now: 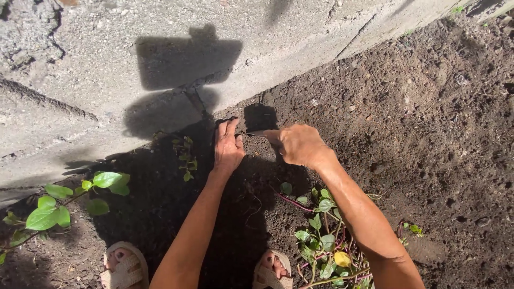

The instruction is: Planting plant cuttings in a garden bed by digging holes with a hand tool and firming the soil by hand.

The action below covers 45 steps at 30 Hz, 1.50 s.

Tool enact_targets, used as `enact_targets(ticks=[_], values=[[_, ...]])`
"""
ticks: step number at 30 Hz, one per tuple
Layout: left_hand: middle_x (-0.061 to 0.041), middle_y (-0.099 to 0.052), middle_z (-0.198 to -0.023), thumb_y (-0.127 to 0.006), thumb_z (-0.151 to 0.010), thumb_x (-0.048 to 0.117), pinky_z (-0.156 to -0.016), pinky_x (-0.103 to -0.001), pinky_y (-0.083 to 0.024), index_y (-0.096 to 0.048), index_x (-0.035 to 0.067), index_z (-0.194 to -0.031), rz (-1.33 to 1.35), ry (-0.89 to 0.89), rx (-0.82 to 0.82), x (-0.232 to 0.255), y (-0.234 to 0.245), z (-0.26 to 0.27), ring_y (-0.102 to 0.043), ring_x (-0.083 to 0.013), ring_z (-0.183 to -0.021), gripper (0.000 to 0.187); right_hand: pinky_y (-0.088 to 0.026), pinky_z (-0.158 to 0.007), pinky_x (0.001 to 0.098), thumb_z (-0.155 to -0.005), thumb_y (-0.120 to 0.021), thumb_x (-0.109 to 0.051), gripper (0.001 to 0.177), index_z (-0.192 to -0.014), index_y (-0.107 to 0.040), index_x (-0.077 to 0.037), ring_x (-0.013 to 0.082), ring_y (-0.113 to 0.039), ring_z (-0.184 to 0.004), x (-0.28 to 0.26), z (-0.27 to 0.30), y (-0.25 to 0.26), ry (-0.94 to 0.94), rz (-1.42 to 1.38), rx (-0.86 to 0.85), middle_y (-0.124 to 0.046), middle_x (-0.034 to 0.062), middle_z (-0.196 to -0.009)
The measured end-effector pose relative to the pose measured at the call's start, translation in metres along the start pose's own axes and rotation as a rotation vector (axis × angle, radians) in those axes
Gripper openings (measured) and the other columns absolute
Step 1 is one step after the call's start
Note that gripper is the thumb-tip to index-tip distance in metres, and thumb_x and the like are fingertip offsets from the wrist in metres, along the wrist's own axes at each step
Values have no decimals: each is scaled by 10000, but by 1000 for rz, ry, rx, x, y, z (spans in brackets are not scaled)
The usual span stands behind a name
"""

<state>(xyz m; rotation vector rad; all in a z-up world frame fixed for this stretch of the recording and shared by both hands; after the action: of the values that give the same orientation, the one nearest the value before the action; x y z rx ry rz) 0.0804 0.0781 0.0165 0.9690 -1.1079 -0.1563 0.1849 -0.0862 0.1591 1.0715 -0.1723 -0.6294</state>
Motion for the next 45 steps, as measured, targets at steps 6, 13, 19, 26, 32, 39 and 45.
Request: enact_targets(ticks=[6,13,19,26,32,39,45], values=[[-57,-434,-1373,-594,-952,160,-1118,-463,-452,-467,242,-1448,5,-59,-9,-7,-6,2,-484,-322,-1303,519,-609,-697,383,-932,-690,-88,447,-1377,-645,-101,315,-755,-715,12,56,60,-182,-576,23,-691,277,-1245],[-3,-487,-1318,-668,-894,211,-1007,-457,-414,-610,236,-1274,-292,-126,62,19,-17,4,-454,-260,-1282,385,-598,-787,454,-865,-675,46,485,-1346,-613,37,429,-731,-942,30,89,81,-19,-878,309,-614,316,-1351],[-108,-701,-1088,-532,-1015,366,-933,-464,-435,-712,135,-1093,-382,-233,-57,51,-54,-20,-635,-218,-949,302,-534,-970,499,-865,-690,48,520,-1368,-562,87,468,-626,-1180,40,106,42,63,-1031,572,-560,321,-1406],[-219,-727,-815,-685,-898,382,-631,-472,-592,-715,-1,-909,-476,19,-278,78,-69,-28,-750,-394,-770,384,-485,-1026,552,-888,-724,100,635,-1480,-542,-45,465,-597,-1233,107,123,-31,-281,-747,1019,-630,254,-1360],[-397,-644,-1206,-435,-1025,545,-1079,-671,-377,-629,-158,-1263,-489,30,-600,89,-76,4,-621,-478,-1219,767,-488,-1058,534,-871,-766,-18,778,-1546,-473,-271,404,-671,-1164,165,107,-107,-471,-460,727,-685,176,-1314],[-312,-647,-1270,-433,-1027,449,-1035,-706,-363,-607,-27,-1339,-691,-165,-651,117,-57,27,-622,-462,-1216,595,-499,-942,467,-917,-749,-142,376,-1275,-714,-251,300,-633,-1060,122,159,-139,-482,-576,798,-656,89,-1153],[-153,-642,-1218,-624,-937,247,-949,-531,-486,-710,71,-1140,-678,-559,-891,156,-117,152,-643,-345,-1120,282,-490,-848,653,-905,-682,-231,223,-1114,-746,-272,318,-632,-991,12,203,-250,-598,-688,685,-698,32,-1021]])
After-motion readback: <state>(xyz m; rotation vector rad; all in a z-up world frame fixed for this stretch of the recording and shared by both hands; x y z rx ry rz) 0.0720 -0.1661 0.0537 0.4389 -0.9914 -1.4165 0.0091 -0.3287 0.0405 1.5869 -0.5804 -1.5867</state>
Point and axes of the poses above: each hand's wrist, its own z-axis away from the middle knuckle, its own y-axis out of the back of the hand, x = y × z, the point moved 5 cm from there along -z, towards the middle knuckle
